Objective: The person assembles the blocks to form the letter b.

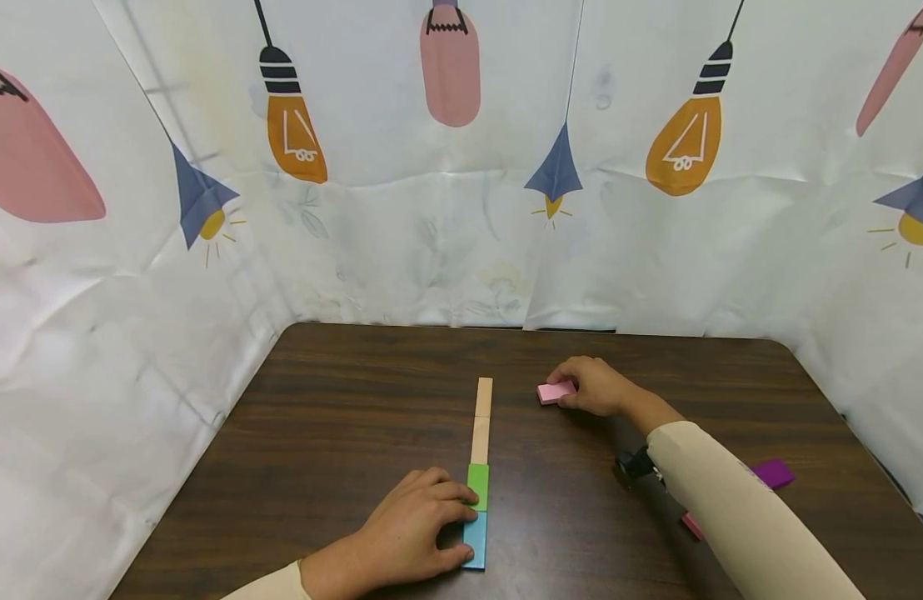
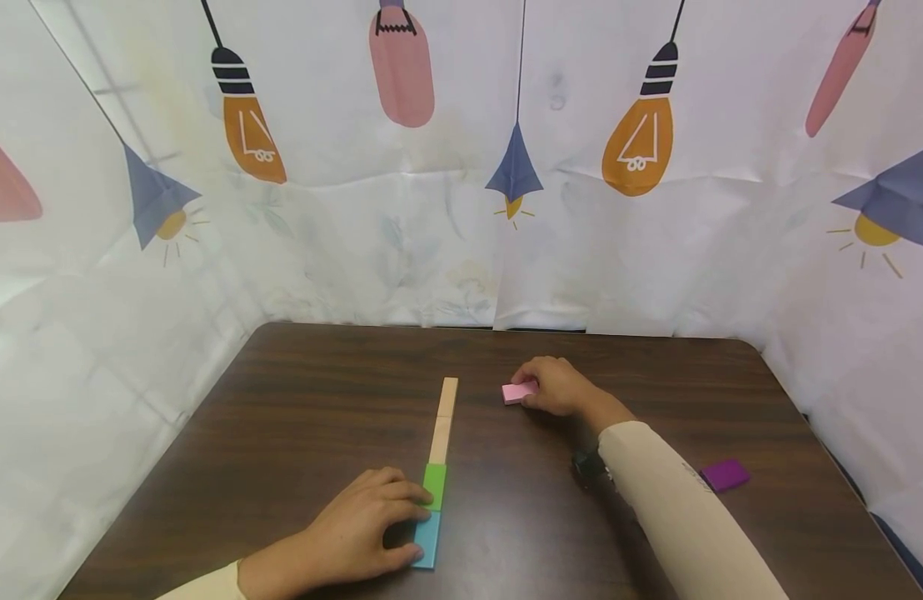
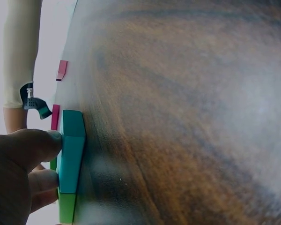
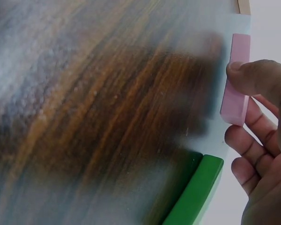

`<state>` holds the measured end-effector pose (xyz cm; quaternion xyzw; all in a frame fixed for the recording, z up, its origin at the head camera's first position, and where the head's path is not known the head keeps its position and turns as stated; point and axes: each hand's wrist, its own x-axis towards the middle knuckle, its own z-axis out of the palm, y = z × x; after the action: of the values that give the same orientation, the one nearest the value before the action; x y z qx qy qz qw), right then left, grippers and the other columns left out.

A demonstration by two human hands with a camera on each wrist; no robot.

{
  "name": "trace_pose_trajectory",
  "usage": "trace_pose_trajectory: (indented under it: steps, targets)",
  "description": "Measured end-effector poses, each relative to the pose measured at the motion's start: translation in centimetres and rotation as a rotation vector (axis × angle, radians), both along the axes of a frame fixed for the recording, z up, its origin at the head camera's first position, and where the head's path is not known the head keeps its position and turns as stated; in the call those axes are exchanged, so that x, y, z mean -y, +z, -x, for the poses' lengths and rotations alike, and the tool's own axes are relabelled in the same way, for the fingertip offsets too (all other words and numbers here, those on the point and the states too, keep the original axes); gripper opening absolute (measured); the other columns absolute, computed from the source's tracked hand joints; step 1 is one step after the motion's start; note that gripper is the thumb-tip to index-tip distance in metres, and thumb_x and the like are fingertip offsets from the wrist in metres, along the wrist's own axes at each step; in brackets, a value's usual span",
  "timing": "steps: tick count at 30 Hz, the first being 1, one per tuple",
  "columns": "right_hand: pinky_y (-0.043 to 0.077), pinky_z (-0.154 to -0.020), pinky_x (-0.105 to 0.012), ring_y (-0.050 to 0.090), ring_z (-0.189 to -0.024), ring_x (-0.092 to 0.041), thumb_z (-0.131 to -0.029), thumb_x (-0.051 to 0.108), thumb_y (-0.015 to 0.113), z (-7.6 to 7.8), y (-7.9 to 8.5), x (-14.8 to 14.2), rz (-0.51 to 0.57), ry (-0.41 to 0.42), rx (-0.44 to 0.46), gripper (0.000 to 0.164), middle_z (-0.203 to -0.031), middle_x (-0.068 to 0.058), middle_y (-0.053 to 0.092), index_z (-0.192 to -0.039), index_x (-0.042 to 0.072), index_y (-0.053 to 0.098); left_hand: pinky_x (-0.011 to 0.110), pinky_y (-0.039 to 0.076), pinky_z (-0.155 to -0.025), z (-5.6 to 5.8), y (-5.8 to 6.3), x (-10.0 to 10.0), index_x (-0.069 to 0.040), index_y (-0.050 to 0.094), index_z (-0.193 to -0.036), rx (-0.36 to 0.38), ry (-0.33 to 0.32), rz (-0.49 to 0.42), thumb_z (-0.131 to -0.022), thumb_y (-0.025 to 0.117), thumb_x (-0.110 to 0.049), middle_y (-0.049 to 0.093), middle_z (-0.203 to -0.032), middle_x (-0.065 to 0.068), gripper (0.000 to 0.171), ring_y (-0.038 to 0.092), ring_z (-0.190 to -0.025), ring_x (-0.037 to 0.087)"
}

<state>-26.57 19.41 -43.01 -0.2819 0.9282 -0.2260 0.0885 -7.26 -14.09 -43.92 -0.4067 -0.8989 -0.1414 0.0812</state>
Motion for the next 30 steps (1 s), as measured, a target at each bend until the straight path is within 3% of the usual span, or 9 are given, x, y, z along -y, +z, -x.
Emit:
trace_pose_trajectory:
  steps: [21,30]
  targets:
    - [0.049,-0.089,-0.042,0.058,-0.1,-0.018,-0.088,0.016,0.078,-1.7,1.3,0.7,0.043,0.127,-0.034,0.028,-0.113,0.002,0.067,-0.116,0.014,0.073,0.032,0.046,-0.087,0.3,-0.1,0.0,-0.023,0.08,-0.107,0.001,-0.001,0.007,-0.083,0.082,-0.045,0.067,-0.12,-0.015,0.033,0.055,-0.104,0.009]
    - [0.05,-0.09,-0.039,0.057,-0.099,-0.014,-0.088,0.018,0.08,-2.6,1.7,1.5,0.039,0.122,0.029,0.028,-0.114,0.007,0.065,-0.116,0.019,0.073,0.032,0.046,-0.087,0.3,-0.2,0.0,-0.023,0.08,-0.106,-0.003,-0.003,0.002,-0.082,0.082,-0.045,0.067,-0.12,-0.015,0.033,0.055,-0.104,0.009]
